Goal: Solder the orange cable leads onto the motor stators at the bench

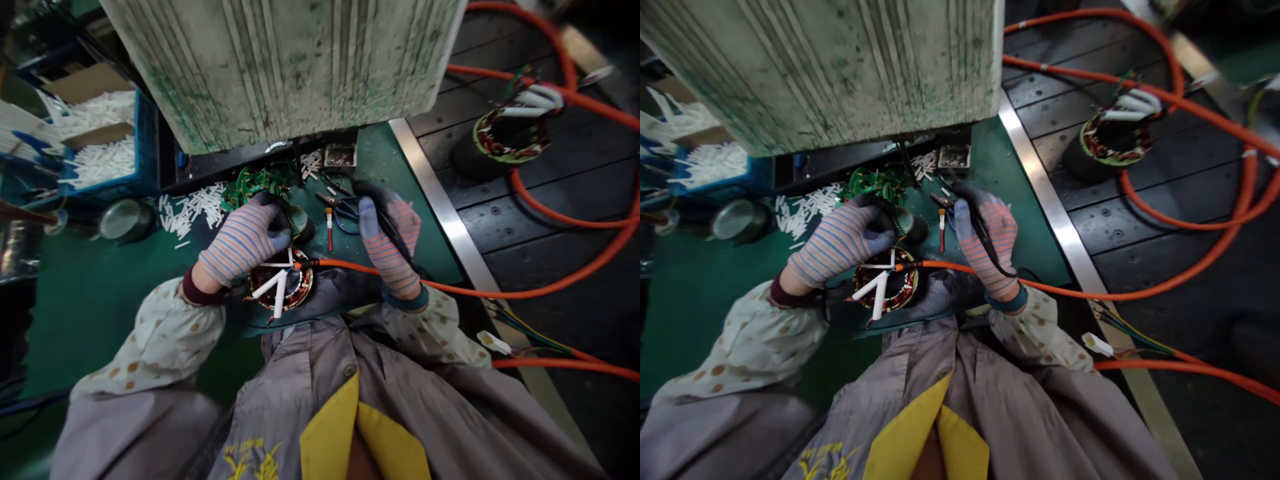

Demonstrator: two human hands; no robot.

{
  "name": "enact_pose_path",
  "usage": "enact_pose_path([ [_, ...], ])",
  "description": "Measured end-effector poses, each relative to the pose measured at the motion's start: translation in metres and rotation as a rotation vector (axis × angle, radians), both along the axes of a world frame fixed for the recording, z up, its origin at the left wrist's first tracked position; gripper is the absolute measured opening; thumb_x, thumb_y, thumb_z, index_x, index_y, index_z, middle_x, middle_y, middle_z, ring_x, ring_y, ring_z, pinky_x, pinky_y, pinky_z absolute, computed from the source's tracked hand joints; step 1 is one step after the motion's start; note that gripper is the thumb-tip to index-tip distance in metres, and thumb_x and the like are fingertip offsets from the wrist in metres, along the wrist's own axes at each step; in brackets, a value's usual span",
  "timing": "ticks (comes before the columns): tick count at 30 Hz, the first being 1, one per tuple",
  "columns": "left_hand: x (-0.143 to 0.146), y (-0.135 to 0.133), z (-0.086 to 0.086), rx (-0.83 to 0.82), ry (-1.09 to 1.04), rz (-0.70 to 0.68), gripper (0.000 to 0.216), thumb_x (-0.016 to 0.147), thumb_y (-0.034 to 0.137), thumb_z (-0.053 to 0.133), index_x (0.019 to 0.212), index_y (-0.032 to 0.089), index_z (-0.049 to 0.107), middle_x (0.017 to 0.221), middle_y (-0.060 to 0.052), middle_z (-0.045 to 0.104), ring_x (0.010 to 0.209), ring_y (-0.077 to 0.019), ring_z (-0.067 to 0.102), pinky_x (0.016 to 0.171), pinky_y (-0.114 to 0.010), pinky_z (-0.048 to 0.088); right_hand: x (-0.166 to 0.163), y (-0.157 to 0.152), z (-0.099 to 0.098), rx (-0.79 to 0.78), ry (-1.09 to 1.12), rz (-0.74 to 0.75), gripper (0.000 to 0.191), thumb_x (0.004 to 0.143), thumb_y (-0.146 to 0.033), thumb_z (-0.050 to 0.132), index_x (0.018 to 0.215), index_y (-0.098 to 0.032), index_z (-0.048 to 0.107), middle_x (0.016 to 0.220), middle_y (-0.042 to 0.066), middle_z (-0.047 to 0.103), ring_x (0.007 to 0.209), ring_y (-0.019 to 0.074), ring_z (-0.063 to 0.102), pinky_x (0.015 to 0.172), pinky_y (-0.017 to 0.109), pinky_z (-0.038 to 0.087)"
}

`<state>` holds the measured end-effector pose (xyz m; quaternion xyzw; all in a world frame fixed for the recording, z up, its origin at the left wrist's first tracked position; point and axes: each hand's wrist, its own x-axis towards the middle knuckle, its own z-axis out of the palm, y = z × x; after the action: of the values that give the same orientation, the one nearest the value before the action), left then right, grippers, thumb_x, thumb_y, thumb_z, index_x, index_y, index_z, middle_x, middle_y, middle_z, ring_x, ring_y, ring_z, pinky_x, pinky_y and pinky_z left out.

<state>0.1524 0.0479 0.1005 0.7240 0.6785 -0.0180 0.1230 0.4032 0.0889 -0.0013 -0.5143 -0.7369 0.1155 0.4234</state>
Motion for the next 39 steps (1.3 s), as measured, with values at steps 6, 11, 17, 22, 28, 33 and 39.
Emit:
enact_pose_path([
  [6, -0.002, -0.006, -0.009, 0.111, -0.155, 0.027, 0.018, 0.096, 0.036, 0.066, 0.093, 0.021, 0.076, 0.109, -0.013, 0.072, 0.089, -0.0274, 0.069, 0.085, -0.04, 0.06, -0.015, 0.093, 0.0, -0.22, 0.152, 0.118, 0.041, 0.113, -0.041, 0.056, 0.145, -0.025, 0.075, 0.146, 0.005, 0.08, 0.137, 0.0248, 0.073, 0.129, 0.052, 0.055],
  [11, -0.003, -0.018, -0.01, 0.264, -0.377, 0.07, 0.018, 0.094, 0.038, 0.069, 0.089, 0.022, 0.076, 0.109, -0.01, 0.071, 0.104, -0.0291, 0.068, 0.102, -0.043, 0.059, -0.034, 0.114, -0.003, -0.339, 0.129, 0.209, 0.057, 0.099, -0.035, 0.033, 0.106, -0.015, 0.086, 0.153, 0.008, 0.075, 0.133, 0.0232, 0.075, 0.107, 0.041, 0.057],
  [17, -0.014, -0.03, -0.012, 0.293, -0.676, 0.084, 0.026, 0.092, 0.047, 0.075, 0.089, 0.021, 0.078, 0.115, -0.008, 0.072, 0.11, -0.0287, 0.067, 0.107, -0.042, 0.056, -0.014, 0.057, 0.021, -0.503, -0.677, 0.252, 0.044, 0.095, -0.025, 0.073, 0.134, -0.006, 0.077, 0.127, 0.028, 0.082, 0.114, 0.0361, 0.079, 0.105, 0.045, 0.062],
  [22, -0.017, -0.037, -0.017, 0.215, -0.998, 0.11, 0.026, 0.091, 0.046, 0.081, 0.09, 0.022, 0.075, 0.096, -0.004, 0.076, 0.092, -0.0239, 0.07, 0.091, -0.036, 0.057, 0.0, 0.025, 0.043, -0.538, -0.63, 0.436, 0.055, 0.099, -0.034, 0.07, 0.149, -0.011, 0.07, 0.125, 0.015, 0.085, 0.101, 0.0278, 0.079, 0.091, 0.033, 0.058],
  [28, -0.015, -0.04, -0.021, 0.216, -1.083, 0.124, 0.026, 0.089, 0.045, 0.083, 0.089, 0.021, 0.074, 0.094, -0.004, 0.079, 0.09, -0.0229, 0.072, 0.087, -0.034, 0.056, -0.003, -0.017, 0.074, -0.189, -0.662, 0.458, 0.054, 0.101, -0.041, 0.063, 0.151, -0.022, 0.073, 0.124, 0.012, 0.086, 0.107, 0.0301, 0.077, 0.085, 0.034, 0.051],
  [33, -0.013, -0.041, -0.023, 0.235, -1.087, 0.139, 0.028, 0.09, 0.047, 0.083, 0.09, 0.021, 0.075, 0.097, -0.005, 0.08, 0.092, -0.0227, 0.073, 0.089, -0.033, 0.059, -0.01, -0.028, 0.073, -0.162, -0.748, 0.429, 0.053, 0.099, -0.036, 0.062, 0.148, -0.02, 0.075, 0.121, 0.014, 0.086, 0.104, 0.0313, 0.078, 0.079, 0.035, 0.049],
  [39, -0.009, -0.038, -0.021, 0.216, -0.967, 0.127, 0.033, 0.097, 0.052, 0.074, 0.101, 0.02, 0.079, 0.106, -0.008, 0.084, 0.101, -0.0259, 0.076, 0.098, -0.037, 0.062, 0.004, -0.009, 0.038, -0.253, -0.528, 0.435, 0.049, 0.103, -0.035, 0.058, 0.147, -0.021, 0.075, 0.12, 0.011, 0.087, 0.108, 0.0302, 0.08, 0.092, 0.036, 0.059],
])
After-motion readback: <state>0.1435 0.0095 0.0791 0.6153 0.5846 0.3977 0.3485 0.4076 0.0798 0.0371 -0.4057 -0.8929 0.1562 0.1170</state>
